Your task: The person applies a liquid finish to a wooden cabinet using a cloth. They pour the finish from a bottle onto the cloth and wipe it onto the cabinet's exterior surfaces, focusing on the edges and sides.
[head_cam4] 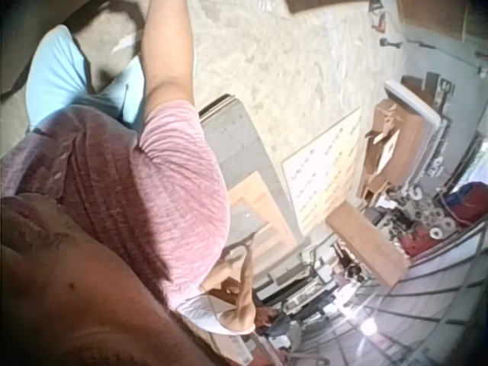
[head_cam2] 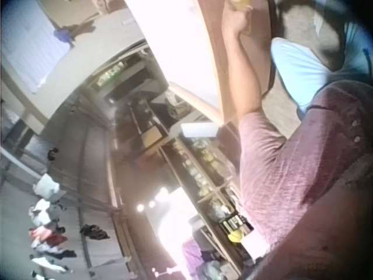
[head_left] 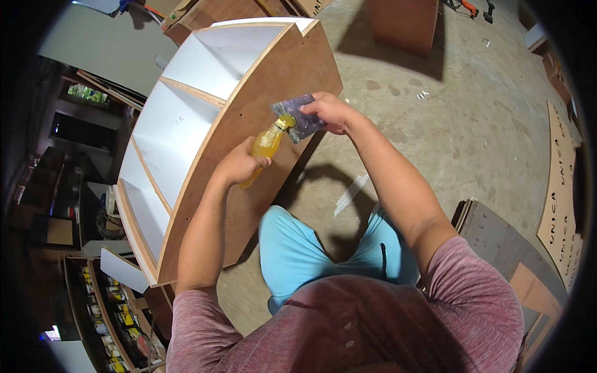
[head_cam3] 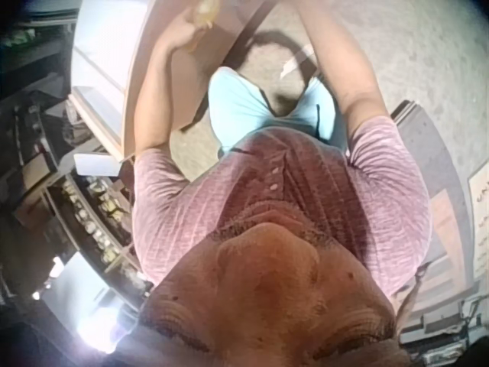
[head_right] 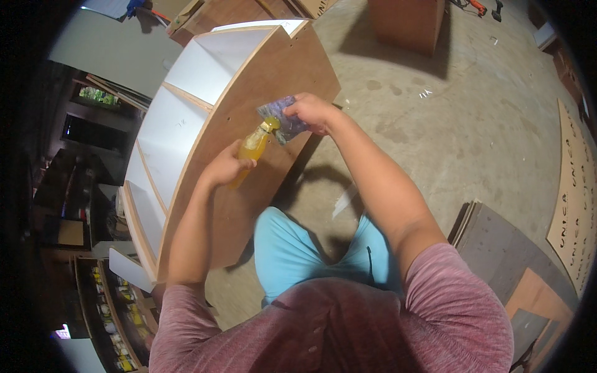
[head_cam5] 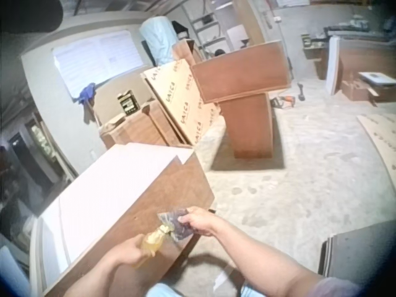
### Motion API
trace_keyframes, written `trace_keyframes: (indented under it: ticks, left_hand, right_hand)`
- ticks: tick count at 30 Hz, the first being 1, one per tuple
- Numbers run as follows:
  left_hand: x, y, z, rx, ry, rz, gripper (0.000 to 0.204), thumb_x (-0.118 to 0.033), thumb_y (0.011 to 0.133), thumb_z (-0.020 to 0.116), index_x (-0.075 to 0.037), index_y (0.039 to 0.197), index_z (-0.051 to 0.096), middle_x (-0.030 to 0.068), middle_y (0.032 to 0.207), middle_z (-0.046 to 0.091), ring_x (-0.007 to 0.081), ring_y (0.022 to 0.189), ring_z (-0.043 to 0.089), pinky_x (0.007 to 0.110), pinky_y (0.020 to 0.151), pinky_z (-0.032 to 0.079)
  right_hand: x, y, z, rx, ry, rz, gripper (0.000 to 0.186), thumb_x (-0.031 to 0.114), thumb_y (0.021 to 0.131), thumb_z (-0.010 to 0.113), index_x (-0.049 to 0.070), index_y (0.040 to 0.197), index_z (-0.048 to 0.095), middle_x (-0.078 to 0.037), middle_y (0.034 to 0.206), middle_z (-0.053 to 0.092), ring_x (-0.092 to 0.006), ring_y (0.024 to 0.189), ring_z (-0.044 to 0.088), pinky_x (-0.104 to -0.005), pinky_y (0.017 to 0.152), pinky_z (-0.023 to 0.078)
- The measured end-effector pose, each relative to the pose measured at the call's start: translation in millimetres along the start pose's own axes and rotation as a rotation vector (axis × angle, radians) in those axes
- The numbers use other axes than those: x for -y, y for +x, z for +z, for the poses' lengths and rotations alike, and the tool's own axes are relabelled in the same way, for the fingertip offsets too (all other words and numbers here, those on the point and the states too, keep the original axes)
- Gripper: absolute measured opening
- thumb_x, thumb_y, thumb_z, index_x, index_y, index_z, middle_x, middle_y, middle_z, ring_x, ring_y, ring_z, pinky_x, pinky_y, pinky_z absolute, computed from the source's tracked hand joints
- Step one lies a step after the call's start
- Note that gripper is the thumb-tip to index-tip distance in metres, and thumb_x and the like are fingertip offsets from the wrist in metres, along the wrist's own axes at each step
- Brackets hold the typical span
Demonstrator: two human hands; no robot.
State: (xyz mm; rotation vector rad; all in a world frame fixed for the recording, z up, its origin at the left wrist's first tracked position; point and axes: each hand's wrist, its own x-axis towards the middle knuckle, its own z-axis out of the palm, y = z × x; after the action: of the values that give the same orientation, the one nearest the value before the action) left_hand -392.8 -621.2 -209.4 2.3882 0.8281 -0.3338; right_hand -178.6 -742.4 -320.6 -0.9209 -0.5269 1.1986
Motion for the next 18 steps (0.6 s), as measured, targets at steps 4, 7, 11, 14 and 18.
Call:
trace_keyframes:
  ticks: [4,7,11,14,18]
  left_hand:
    - [25,7,11,0.056,-0.042,0.003,0.055,-0.024,0.076,0.069,-0.002,0.124,0.054,0.0189,0.103,0.066,0.0277,0.098,0.063,0.036,0.086,0.046]
    - [21,8,13,0.081,0.023,0.005,0.055,-0.026,0.076,0.069,-0.002,0.123,0.054,0.0198,0.105,0.066,0.0295,0.100,0.063,0.037,0.087,0.046]
    - [6,5,13,0.046,0.215,-0.020,0.055,-0.031,0.076,0.067,-0.002,0.120,0.055,0.0216,0.108,0.065,0.0342,0.102,0.062,0.039,0.088,0.046]
    - [8,8,19,-0.043,0.270,-0.058,0.055,-0.034,0.077,0.066,0.001,0.118,0.055,0.0236,0.108,0.065,0.0368,0.102,0.062,0.041,0.089,0.046]
    - [29,14,31,-0.233,-0.020,-0.038,0.055,-0.033,0.078,0.066,0.002,0.118,0.054,0.0244,0.105,0.065,0.0351,0.101,0.063,0.040,0.088,0.046]
  right_hand:
    - [4,-12,-2,0.074,-0.205,0.048,0.021,0.005,0.087,0.056,-0.003,0.106,0.063,-0.009,0.089,0.068,-0.0175,0.078,0.066,-0.0321,0.071,0.054]
    - [3,-15,-10,0.087,-0.260,0.084,0.022,0.005,0.086,0.057,-0.003,0.106,0.062,-0.010,0.091,0.068,-0.0178,0.081,0.066,-0.0329,0.074,0.053]
    - [4,-16,-20,0.058,-0.248,0.147,0.021,0.004,0.086,0.056,-0.001,0.106,0.062,-0.010,0.094,0.067,-0.0196,0.083,0.067,-0.0352,0.075,0.054]
    - [10,-16,-22,0.035,-0.128,0.167,0.022,0.004,0.088,0.055,0.002,0.110,0.059,-0.011,0.097,0.066,-0.0225,0.086,0.067,-0.0391,0.079,0.055]
    - [12,-9,-18,0.085,0.243,0.176,0.025,0.006,0.092,0.051,-0.001,0.115,0.053,-0.012,0.102,0.065,-0.0262,0.093,0.067,-0.0455,0.083,0.056]
